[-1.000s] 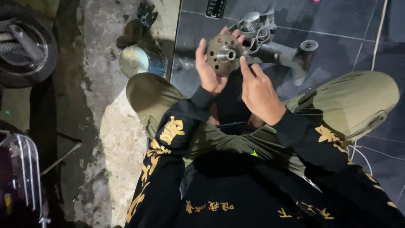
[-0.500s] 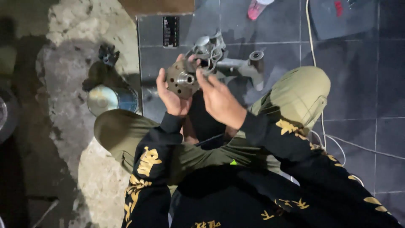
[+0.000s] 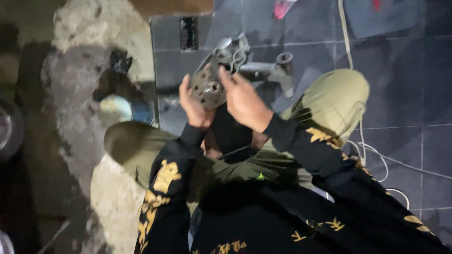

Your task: Inspecting and smoothing the inner surfaces of motorcycle engine components using a small tool.

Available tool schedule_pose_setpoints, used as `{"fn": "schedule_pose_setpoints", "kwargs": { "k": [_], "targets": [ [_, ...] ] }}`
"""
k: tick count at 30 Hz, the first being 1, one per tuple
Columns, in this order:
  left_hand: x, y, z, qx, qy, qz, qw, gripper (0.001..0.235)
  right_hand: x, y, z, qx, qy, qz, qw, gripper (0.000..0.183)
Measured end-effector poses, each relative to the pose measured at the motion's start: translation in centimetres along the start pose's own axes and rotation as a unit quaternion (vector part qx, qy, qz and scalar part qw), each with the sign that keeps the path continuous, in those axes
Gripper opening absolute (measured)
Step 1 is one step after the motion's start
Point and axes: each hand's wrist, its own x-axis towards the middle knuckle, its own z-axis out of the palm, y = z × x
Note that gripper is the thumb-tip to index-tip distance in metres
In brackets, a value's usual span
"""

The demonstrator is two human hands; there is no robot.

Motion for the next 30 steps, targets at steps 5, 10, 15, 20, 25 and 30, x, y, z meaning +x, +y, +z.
{"fn": "schedule_pose_setpoints", "kwargs": {
  "k": [5,10,15,20,25,30],
  "targets": [
    [2.6,-2.2,-3.5,-0.037,0.011,0.006,0.999,0.070,-1.6,0.1,-0.8,0.010,-0.054,0.005,0.998,0.068],
    [2.9,-3.0,-4.8,-0.038,-0.016,-0.014,0.999,0.069,-1.7,-2.9,-4.7,0.063,-0.065,0.033,0.995,0.061],
    [1.0,-1.4,-2.7,0.003,-0.166,0.055,0.985,0.060,-2.7,0.5,-2.1,-0.033,-0.105,-0.060,0.992,0.061],
    [0.1,-0.7,-2.0,-0.010,-0.235,0.010,0.972,0.062,-3.9,-1.5,-1.6,-0.106,-0.079,-0.025,0.991,0.065],
    [-0.2,-1.1,-2.6,-0.016,-0.252,0.027,0.967,0.059,-3.1,-1.5,-2.7,0.028,-0.030,-0.049,0.998,0.060],
    [0.0,0.4,-2.3,0.027,-0.224,0.016,0.974,0.072,-3.6,-2.3,-2.3,0.044,-0.098,0.001,0.994,0.059]
  ]
}}
